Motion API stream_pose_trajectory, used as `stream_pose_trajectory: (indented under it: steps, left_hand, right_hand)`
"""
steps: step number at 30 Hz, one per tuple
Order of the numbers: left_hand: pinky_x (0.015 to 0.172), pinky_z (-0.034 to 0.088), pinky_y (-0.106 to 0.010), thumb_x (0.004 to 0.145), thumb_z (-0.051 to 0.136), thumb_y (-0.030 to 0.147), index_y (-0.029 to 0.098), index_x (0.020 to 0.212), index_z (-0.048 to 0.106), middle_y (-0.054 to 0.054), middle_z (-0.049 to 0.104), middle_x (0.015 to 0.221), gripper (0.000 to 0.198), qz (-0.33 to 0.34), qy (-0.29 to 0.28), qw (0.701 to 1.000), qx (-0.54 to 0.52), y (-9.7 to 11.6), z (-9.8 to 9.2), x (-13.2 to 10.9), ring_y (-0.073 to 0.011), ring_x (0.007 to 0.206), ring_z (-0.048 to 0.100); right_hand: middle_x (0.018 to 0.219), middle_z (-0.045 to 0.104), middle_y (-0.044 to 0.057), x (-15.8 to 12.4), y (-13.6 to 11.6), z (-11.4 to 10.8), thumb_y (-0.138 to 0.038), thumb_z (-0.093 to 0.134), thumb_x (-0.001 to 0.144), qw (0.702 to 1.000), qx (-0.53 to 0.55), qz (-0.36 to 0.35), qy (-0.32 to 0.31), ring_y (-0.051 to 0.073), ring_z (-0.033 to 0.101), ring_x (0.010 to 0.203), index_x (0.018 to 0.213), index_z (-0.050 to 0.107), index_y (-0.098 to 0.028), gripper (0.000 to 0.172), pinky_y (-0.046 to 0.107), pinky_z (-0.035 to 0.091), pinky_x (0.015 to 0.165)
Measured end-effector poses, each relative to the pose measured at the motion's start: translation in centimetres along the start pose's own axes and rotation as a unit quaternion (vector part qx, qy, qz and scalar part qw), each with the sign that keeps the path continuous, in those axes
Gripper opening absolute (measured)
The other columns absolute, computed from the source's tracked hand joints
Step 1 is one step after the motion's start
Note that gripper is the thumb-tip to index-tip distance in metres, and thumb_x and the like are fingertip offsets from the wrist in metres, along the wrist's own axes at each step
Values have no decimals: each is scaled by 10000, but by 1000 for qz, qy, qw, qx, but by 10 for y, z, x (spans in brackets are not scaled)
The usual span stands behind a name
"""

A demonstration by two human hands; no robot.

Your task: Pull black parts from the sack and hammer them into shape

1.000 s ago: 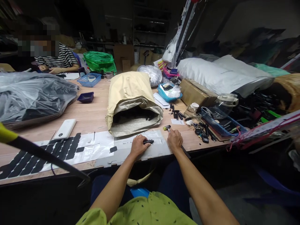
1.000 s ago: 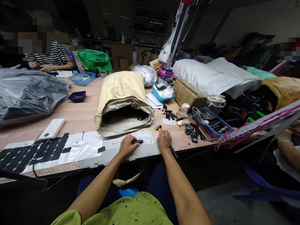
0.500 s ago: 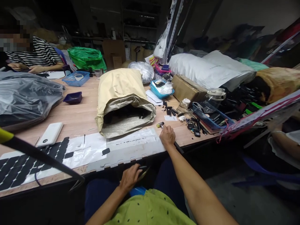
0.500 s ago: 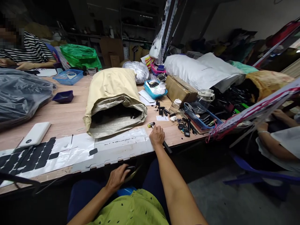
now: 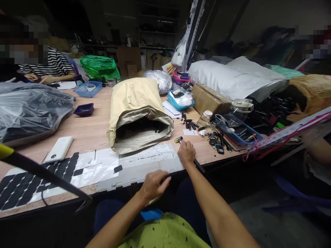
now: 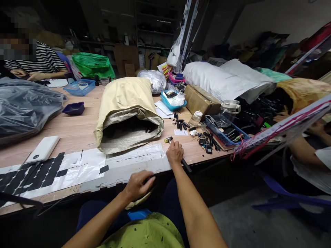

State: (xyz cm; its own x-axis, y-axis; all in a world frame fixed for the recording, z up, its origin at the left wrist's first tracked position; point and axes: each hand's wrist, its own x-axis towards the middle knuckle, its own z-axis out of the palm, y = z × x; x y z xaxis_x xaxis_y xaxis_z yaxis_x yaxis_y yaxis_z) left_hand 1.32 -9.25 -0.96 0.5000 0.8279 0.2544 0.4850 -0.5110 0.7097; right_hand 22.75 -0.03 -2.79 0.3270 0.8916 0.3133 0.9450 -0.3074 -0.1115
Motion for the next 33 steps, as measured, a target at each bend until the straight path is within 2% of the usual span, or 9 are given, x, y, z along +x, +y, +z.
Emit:
stream_pose_trajectory:
  steps: [3,6,9,12,16,19,25,30,33]
  left_hand:
    - [711,516,-273,916,512,325,202,970,713,-50,678,809,241,-61,90,994,29,-12,-16,62,-152,697,616]
    - [784,520,-296,887,531,257,184,1011,705,-69,676,948,226,-135,147,978,58,-34,-29,122,-168,782,626]
    - [880,506,-310,870,536,203,177,1047,701,-90,664,1041,244,-220,158,959,85,-54,-35,164,-198,926,640]
    - [900,497,-317,880,531,197,169,1065,702,-118,661,1106,253,-300,136,938,107,-64,-36,188,-227,1017,641]
    - [863,501,-359,891,556,287,179,1069,700,-148,660,1175,253,-377,96,913,126,-67,-36,203,-280,1060,648]
    - [859,501,-384,870,589,349,195,1065,696,-146,669,1178,270,-397,85,904,137,-65,-37,207,-307,1084,649]
    - [854,503,-391,840,605,331,193,1028,694,-151,683,1172,250,-401,79,902,141,-67,-42,205,-316,1088,653]
    - [824,497,-373,789,625,240,220,1010,693,-129,689,1132,233,-391,89,906,139,-74,-47,191,-309,1051,658]
    - [840,493,-367,802,636,306,259,1059,687,-94,673,1136,267,-371,102,912,144,-76,-46,183,-292,1052,648]
  right_hand:
    - [1007,589,128,-1,-2,-2,-184,402,950,1000,-5,1,-5,232,509,945,1146,665,-157,329,316,352,718]
    - [1009,592,125,-1,-3,-2,-185,413,947,1000,-9,0,-4,228,511,935,1147,664,-156,322,314,355,717]
    - [1001,590,124,-3,-2,-1,-187,422,947,1000,-9,-3,-1,228,514,928,1152,659,-161,314,316,358,712]
    - [992,593,124,-4,-1,0,-178,415,951,1000,-10,-2,-2,231,521,934,1153,657,-163,315,318,361,711]
    - [993,592,122,-5,-2,-1,-177,416,950,1000,-10,-3,-3,231,520,932,1142,656,-165,308,322,365,716]
    - [996,589,119,-5,-3,-1,-184,421,949,1000,-13,-4,-4,230,517,931,1144,654,-171,304,321,369,720]
    - [994,595,112,-5,-5,-2,-171,429,941,1000,-15,-5,-3,221,519,920,1135,654,-176,297,316,374,724]
    - [983,583,115,-5,-4,2,-172,431,938,1000,-11,-5,5,224,511,914,1134,651,-175,295,317,371,716]
    - [968,580,115,-5,-3,4,-177,429,938,1000,-10,-6,13,226,510,913,1113,655,-172,286,319,373,715]
